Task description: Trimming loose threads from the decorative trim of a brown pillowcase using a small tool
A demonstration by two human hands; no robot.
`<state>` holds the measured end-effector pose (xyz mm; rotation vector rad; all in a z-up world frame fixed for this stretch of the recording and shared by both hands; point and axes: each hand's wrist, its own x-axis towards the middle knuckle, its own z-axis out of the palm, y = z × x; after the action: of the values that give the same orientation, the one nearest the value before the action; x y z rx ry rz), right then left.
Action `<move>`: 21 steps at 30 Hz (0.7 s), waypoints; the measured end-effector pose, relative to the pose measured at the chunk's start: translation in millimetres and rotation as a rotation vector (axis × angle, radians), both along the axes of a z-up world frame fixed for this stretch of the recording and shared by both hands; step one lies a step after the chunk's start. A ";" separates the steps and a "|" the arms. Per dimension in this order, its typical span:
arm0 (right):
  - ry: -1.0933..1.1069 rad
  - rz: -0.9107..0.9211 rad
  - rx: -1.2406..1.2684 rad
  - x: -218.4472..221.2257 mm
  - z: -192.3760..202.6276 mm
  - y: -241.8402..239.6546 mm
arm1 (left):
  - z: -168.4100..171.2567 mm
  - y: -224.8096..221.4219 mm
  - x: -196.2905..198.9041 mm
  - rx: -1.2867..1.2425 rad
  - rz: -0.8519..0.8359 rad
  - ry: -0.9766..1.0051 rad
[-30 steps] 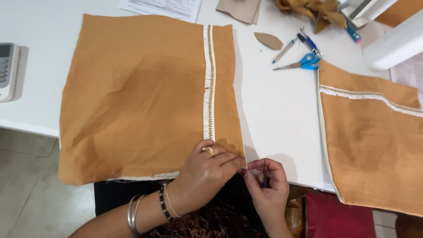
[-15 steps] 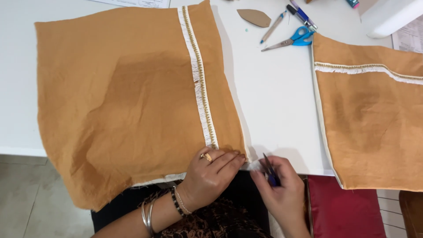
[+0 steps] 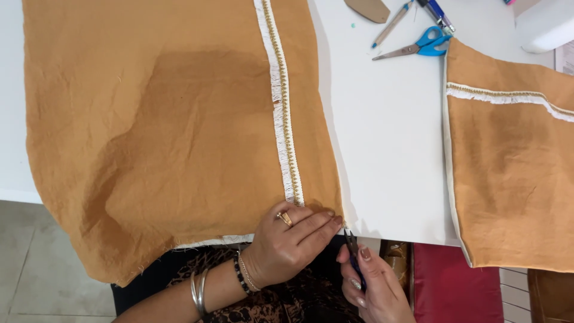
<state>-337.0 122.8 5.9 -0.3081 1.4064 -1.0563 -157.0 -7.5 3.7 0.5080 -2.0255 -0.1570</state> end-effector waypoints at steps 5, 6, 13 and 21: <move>-0.017 -0.046 -0.010 -1.1 0.8 -2.4 | -2.1 0.8 0.9 0.011 -0.003 -0.017; -0.015 -0.044 -0.005 -1.4 0.0 -1.8 | -1.1 0.1 0.8 0.016 -0.001 -0.014; 0.015 -0.034 -0.015 -9.4 -7.0 2.1 | -2.3 0.2 0.3 0.027 -0.022 0.001; 0.063 0.001 -0.033 -7.1 0.9 -1.0 | -1.5 -0.1 0.1 0.019 -0.009 0.009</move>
<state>-344.0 121.9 6.8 -0.3692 1.4459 -1.0783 -156.9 -7.6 2.2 0.5091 -2.0200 -0.1838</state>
